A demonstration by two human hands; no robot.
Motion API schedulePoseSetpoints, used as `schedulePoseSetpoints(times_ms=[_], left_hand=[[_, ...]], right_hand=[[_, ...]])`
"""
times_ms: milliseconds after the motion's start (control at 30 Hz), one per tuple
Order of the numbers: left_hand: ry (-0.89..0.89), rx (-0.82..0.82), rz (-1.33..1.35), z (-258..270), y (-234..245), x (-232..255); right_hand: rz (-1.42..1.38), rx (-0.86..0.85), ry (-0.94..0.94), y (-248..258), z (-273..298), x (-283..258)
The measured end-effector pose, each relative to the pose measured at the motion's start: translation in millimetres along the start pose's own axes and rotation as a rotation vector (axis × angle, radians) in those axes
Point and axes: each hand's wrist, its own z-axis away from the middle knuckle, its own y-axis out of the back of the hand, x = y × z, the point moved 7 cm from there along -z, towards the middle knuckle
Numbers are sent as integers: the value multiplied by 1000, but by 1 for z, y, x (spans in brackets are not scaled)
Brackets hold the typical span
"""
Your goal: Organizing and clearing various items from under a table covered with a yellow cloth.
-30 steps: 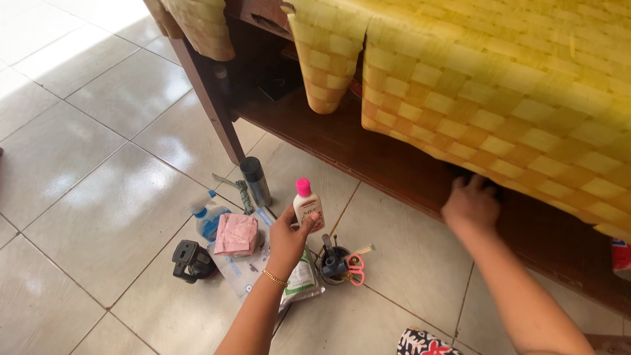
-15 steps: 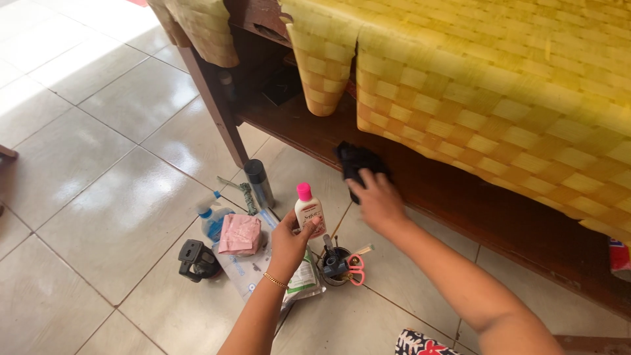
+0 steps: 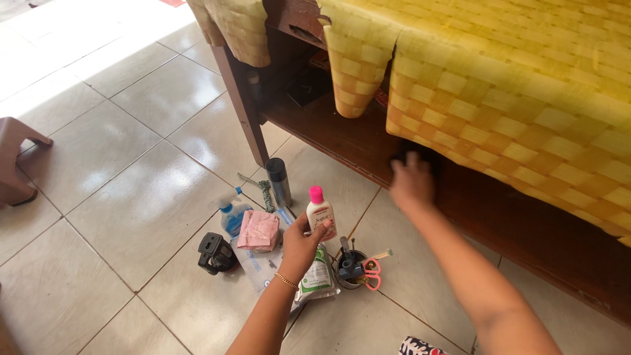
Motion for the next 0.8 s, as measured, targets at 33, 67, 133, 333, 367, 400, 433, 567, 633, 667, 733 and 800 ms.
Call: schedulePoseSetpoints(times_ms=[33, 67, 133, 333, 367, 400, 433, 567, 633, 667, 733, 800], left_hand=[[2, 6, -2, -1, 2, -2], [13, 10, -3, -1, 3, -5], [23, 19, -4, -4, 6, -9], [-1, 27, 71, -7, 29, -7], [7, 34, 65, -8, 36, -6], [20, 41, 61, -7, 42, -6], [23, 49, 62, -6, 46, -10], [30, 76, 100, -12, 64, -16], [21, 83, 109, -19, 71, -11], [11, 80, 107, -23, 75, -7], [2, 69, 104, -28, 84, 2], [18, 55, 145, -28, 102, 12]], right_hand=[[-3, -2, 5, -4, -1, -17], [-28, 35, 131, -5, 1, -42], [-56, 75, 261, -6, 5, -70], [-159, 176, 438, 11, 19, -34], [-107, 139, 250, 18, 15, -17], [-52, 100, 61, 25, 16, 3], [-52, 96, 69, 14, 11, 5], [10, 100, 129, -3, -9, -43], [-30, 55, 199, -13, -25, -88], [-53, 74, 293, -22, -37, -109], [-74, 92, 379, -23, -51, -145], [-145, -92, 405, -17, -55, -181]])
